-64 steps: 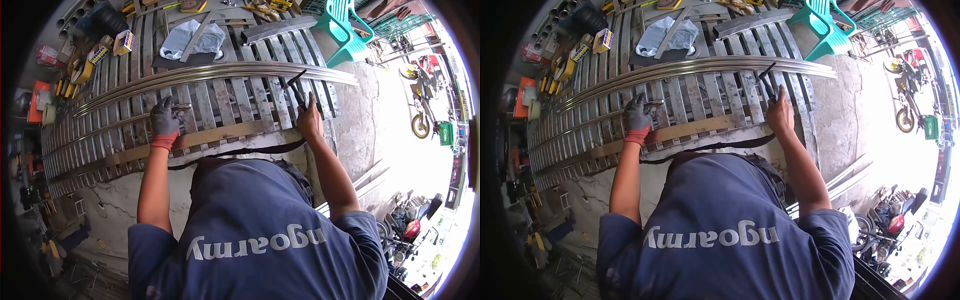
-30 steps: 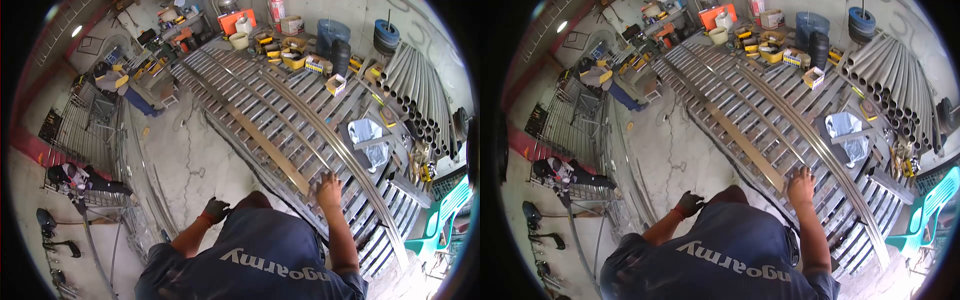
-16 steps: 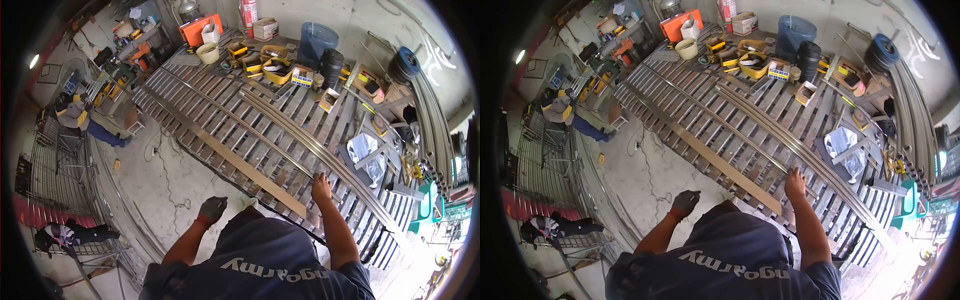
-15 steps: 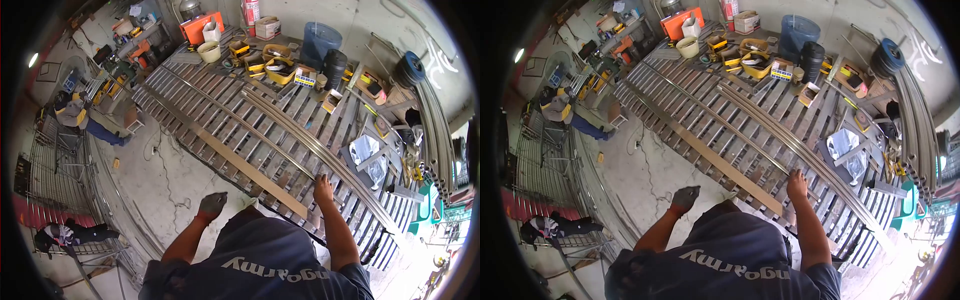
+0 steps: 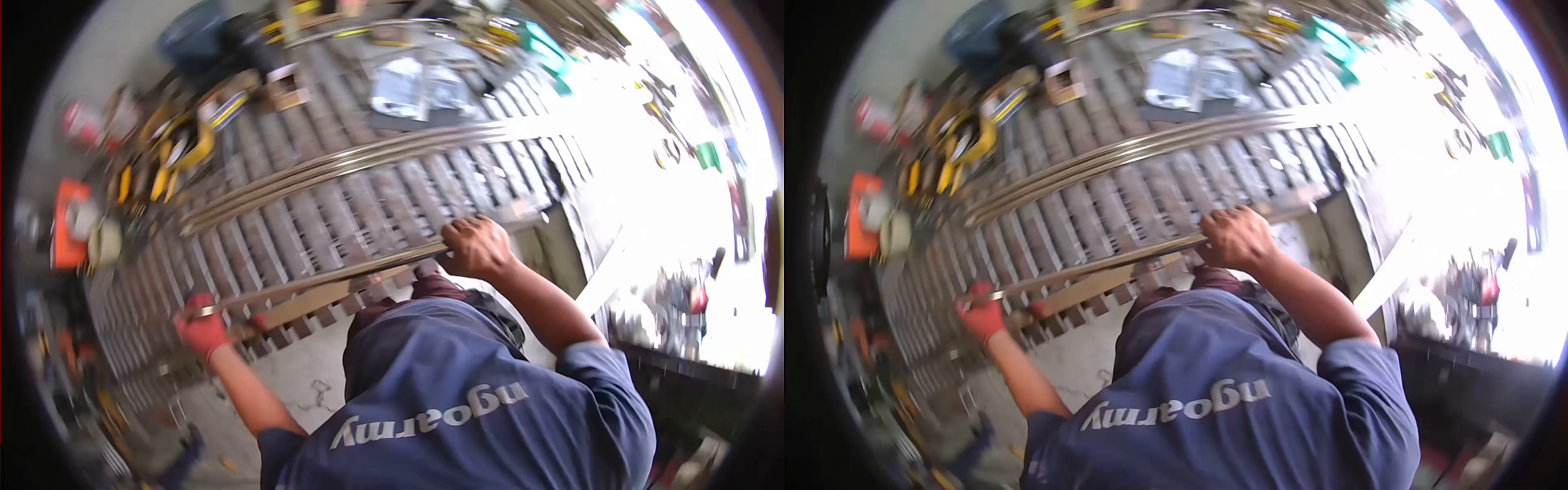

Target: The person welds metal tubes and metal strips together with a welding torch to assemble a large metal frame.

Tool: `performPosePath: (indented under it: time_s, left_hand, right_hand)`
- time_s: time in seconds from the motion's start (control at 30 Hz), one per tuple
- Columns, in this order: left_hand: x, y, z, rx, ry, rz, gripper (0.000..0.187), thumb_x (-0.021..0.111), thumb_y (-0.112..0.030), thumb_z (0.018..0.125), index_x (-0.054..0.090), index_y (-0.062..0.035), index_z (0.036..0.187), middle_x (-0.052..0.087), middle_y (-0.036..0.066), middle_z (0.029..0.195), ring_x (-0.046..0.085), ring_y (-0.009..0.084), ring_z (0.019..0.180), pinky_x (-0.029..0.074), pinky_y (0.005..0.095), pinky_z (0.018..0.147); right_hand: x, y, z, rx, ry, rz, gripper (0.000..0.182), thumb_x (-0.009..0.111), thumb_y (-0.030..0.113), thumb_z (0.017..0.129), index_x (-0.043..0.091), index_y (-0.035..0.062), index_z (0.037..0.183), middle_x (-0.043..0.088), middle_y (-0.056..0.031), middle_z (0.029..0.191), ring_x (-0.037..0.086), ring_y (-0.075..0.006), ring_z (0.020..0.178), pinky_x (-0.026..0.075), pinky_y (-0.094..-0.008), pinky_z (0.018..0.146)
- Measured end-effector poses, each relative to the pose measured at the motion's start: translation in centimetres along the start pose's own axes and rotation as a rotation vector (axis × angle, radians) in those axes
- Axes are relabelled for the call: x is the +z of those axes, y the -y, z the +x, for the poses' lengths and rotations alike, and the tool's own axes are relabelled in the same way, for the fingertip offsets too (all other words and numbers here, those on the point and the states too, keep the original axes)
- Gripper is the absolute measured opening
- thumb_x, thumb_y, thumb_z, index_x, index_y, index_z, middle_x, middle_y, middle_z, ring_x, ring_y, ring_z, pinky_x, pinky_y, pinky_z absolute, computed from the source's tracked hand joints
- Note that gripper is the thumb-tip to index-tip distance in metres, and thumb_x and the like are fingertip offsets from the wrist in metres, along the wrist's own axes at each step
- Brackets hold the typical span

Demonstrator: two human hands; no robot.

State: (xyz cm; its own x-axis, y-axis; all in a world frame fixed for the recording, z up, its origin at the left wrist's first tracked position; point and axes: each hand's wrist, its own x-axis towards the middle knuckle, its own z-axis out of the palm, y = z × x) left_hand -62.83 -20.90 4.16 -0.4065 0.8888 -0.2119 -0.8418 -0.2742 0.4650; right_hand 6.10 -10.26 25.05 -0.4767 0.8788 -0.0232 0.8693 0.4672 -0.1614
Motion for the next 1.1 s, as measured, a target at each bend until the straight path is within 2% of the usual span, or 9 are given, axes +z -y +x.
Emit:
performPosePath:
  time_s: [0.03,0.07,0.2,0.37,0.63,0.77,0.83,1.03,1.1]
  left_hand:
    - [-3.0,-2.4,2.0,-0.021,0.164,0.04,0.052,0.054,-0.047,0.109,0.064,0.0037,0.101,0.071,0.021,0.109,0.067,0.0371,0.113,0.05,0.0596,0.109]
    - [0.1,-2.7,2.1,0.178,-0.397,0.132,0.055,0.052,-0.046,0.109,0.064,0.0075,0.106,0.07,0.021,0.112,0.067,0.038,0.12,0.05,0.0594,0.113]
    - [0.0,-7.9,3.3,0.142,-0.723,-0.016,0.033,0.053,-0.038,0.114,0.061,-0.0056,0.118,0.066,0.013,0.098,0.065,0.0311,0.097,0.055,0.0639,0.1]
    - [1.2,-3.4,0.9,0.066,-0.438,-0.038,0.026,0.055,-0.031,0.115,0.062,-0.0069,0.113,0.067,0.006,0.091,0.064,0.0277,0.092,0.057,0.0573,0.096]
    - [17.1,11.6,-15.6,-0.212,0.032,0.23,0.038,0.055,-0.038,0.116,0.07,-0.0028,0.111,0.078,0.013,0.107,0.073,0.0289,0.096,0.057,0.0528,0.107]
    - [17.8,15.9,-21.1,-0.263,0.021,0.211,0.045,0.054,-0.042,0.116,0.07,-0.0003,0.117,0.079,0.014,0.109,0.074,0.0296,0.099,0.056,0.0506,0.11]
    - [16.1,16.2,-22.4,-0.287,0.082,0.193,0.045,0.054,-0.043,0.116,0.069,-0.0002,0.118,0.077,0.013,0.11,0.073,0.0299,0.103,0.057,0.0501,0.11]
    - [17.9,10.9,-24.6,-0.132,0.115,0.334,0.038,0.053,-0.039,0.117,0.063,-0.003,0.114,0.068,0.011,0.099,0.07,0.0266,0.103,0.058,0.0486,0.109]
    - [15.6,4.7,-19.6,0.018,0.424,0.325,0.034,0.056,-0.037,0.116,0.063,-0.0041,0.114,0.069,0.01,0.102,0.069,0.0244,0.102,0.059,0.0466,0.108]
  right_hand:
    - [0.3,-1.7,-1.6,-0.007,-0.049,-0.03,0.024,0.078,0.029,0.078,0.069,0.0109,0.091,0.072,-0.0112,0.083,0.075,-0.0342,0.083,0.06,-0.0493,0.073]
    - [0.2,-3.2,-3.3,0.045,-0.064,-0.065,0.021,0.077,0.027,0.078,0.069,0.0114,0.089,0.072,-0.0101,0.082,0.075,-0.0328,0.083,0.059,-0.0479,0.075]
    - [0.3,-7.8,-8.7,0.114,-0.147,-0.122,0.012,0.073,0.018,0.078,0.07,0.012,0.087,0.071,-0.007,0.086,0.075,-0.0285,0.087,0.055,-0.0425,0.084]
    - [1.6,-9.4,-13.9,0.307,-0.252,-0.133,0.009,0.07,0.012,0.083,0.069,0.0095,0.091,0.07,-0.0086,0.095,0.072,-0.0282,0.101,0.049,-0.0444,0.097]
    - [0.5,-4.2,-18.2,0.292,-0.362,-0.058,0.021,0.073,0.013,0.087,0.073,0.0094,0.108,0.073,-0.0088,0.104,0.071,-0.027,0.11,0.044,-0.0467,0.109]
    - [-0.1,-4.1,-22.7,0.311,-0.072,0.041,0.019,0.075,0.02,0.082,0.078,0.0092,0.097,0.078,-0.0125,0.089,0.078,-0.033,0.093,0.057,-0.048,0.09]
    - [1.8,-5.3,-26.6,0.321,-0.015,0.097,0.017,0.075,0.024,0.078,0.078,0.0087,0.084,0.077,-0.0155,0.078,0.079,-0.0386,0.079,0.061,-0.0512,0.072]
    - [11.6,-11.0,-43.9,0.572,0.141,0.182,0.013,0.072,0.019,0.081,0.08,0.0098,0.086,0.081,-0.0152,0.092,0.08,-0.0362,0.094,0.057,-0.0595,0.093]
    - [16.3,-13.7,-50.8,0.706,0.23,0.171,0.015,0.076,0.023,0.081,0.08,0.01,0.088,0.079,-0.0154,0.086,0.079,-0.0378,0.094,0.053,-0.0628,0.096]
